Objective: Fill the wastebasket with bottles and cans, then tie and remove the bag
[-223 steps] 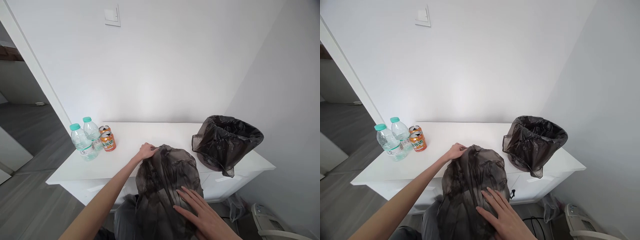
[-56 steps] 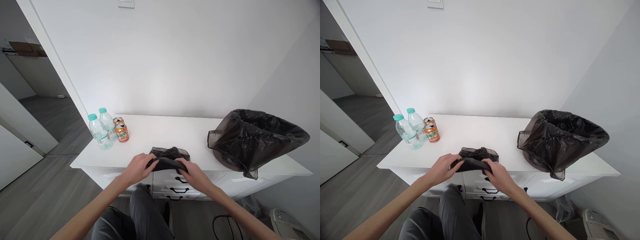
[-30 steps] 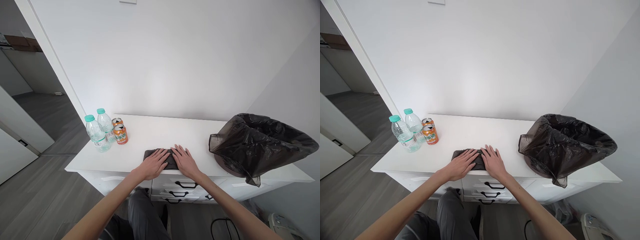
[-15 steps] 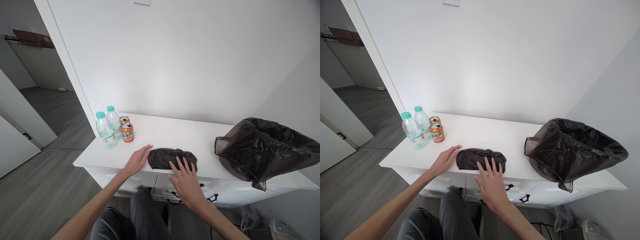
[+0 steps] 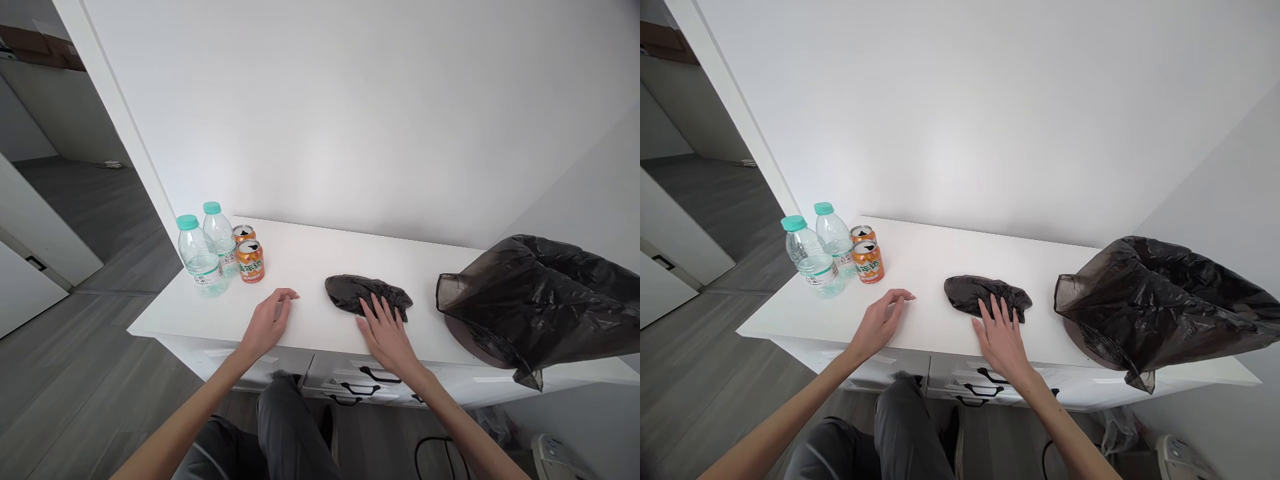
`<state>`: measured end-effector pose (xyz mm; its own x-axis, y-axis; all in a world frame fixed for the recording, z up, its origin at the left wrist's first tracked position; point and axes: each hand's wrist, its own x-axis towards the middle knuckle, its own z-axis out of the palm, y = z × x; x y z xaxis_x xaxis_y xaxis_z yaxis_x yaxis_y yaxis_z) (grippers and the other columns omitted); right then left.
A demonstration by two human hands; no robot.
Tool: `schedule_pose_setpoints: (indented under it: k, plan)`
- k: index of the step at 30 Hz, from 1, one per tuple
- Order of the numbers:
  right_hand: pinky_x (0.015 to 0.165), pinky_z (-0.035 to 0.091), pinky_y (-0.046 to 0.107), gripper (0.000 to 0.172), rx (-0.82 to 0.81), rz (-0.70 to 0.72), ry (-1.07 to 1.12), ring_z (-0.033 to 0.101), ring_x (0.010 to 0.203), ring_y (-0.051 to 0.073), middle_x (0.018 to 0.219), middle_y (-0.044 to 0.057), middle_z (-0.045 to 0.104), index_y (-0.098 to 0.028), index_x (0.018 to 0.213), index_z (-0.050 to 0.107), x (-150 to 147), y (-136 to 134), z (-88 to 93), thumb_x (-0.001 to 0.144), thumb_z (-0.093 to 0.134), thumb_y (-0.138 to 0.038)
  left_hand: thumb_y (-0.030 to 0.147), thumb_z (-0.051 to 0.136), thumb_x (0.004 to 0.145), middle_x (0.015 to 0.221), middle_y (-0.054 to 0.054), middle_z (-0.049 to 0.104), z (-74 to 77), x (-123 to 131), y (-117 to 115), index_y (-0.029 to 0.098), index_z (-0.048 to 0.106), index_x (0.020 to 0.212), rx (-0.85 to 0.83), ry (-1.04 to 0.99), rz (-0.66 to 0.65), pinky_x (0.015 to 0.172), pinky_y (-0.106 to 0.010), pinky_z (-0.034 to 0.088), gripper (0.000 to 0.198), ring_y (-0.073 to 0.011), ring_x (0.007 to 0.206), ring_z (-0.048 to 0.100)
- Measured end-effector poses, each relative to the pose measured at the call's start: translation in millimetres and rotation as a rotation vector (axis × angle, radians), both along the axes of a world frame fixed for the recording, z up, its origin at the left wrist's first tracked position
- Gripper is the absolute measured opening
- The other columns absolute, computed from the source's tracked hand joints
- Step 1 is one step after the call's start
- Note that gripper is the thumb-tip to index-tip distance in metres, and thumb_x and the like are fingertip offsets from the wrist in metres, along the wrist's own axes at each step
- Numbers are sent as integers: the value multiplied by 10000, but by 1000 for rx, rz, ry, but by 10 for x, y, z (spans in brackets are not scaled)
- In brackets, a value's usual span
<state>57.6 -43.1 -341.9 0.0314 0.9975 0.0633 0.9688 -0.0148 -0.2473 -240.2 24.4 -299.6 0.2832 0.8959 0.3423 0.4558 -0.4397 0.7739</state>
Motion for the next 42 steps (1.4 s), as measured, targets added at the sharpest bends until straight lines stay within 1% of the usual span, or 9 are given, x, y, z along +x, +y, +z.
schedule_pose_setpoints:
  k: [7, 11, 14, 21, 27, 30, 33, 37, 42]
  plan:
    - [1314, 132, 544, 710, 6, -104, -17, 125, 1629, 275, 1757, 34, 184, -252, 1672, 295, 583, 451, -27, 1082, 122, -608, 389, 436, 1057, 1105, -23, 747, -8, 48, 38, 258, 613, 1086, -26, 35, 41, 934, -336, 518, 222, -203, 1064, 692]
    - [1306, 160, 565, 693, 69, -72, 1, 164, 1621, 296, 1744, 49, 235, -225, 1653, 349, 747, 509, -72, 1090, 144, -573, 384, 446, 1047, 1073, -27, 750, -3, 57, 43, 254, 615, 1087, -17, 65, 52, 781, -308, 510, 217, -202, 1002, 693]
    - [1312, 148, 567, 692, 73, -9, 26, 140, 1627, 288, 1748, 33, 221, -235, 1657, 335, 741, 397, -72, 1090, 155, -588, 379, 452, 1041, 1065, -25, 746, 0, 65, 43, 252, 618, 1078, -18, 81, 59, 691, -297, 482, 213, -193, 923, 684]
    - [1319, 132, 568, 681, 62, 72, 36, 102, 1632, 279, 1756, 33, 188, -249, 1666, 307, 699, 7, -31, 1092, 198, -598, 361, 454, 1030, 1065, -25, 735, -11, 82, 18, 252, 620, 1077, 3, 106, 65, 696, -302, 475, 205, -191, 902, 662]
    - [1303, 162, 586, 673, 87, 50, 32, 4, 1634, 307, 1779, 58, 7, -301, 1688, 219, 480, -324, -4, 1089, 228, -608, 313, 450, 1002, 1055, -41, 726, -8, 73, -9, 247, 634, 1040, 52, 150, 41, 716, -320, 484, 200, -209, 913, 661]
    - [1291, 136, 624, 653, 69, 47, 16, -38, 1627, 347, 1779, 40, -56, -362, 1677, 237, 310, -342, 9, 1081, 225, -631, 288, 458, 989, 1044, -40, 726, -16, 64, -18, 248, 646, 1021, 69, 169, 41, 746, -332, 491, 196, -212, 913, 665]
    - [1279, 100, 653, 681, -5, -18, 11, -53, 1620, 385, 1779, 37, -69, -365, 1660, 300, 192, -180, 33, 1064, 189, -675, 287, 462, 985, 1035, -40, 727, -28, 64, -24, 249, 652, 1009, 77, 172, 44, 738, -334, 492, 195, -212, 897, 665]
    - [1275, 58, 657, 741, -84, -118, 3, -20, 1623, 381, 1781, 64, 22, -314, 1667, 297, 195, 201, 45, 1053, 118, -689, 286, 461, 982, 1026, -40, 727, -32, 61, -22, 251, 652, 1000, 77, 169, 46, 716, -331, 488, 195, -210, 876, 663]
    - [1283, 66, 611, 727, -66, -238, -31, 44, 1624, 367, 1773, 89, 99, -270, 1663, 313, 588, 713, -53, 1063, 129, -636, 285, 457, 981, 1020, -41, 726, -19, 51, -12, 252, 653, 1003, 72, 183, 42, 710, -332, 488, 200, -205, 839, 654]
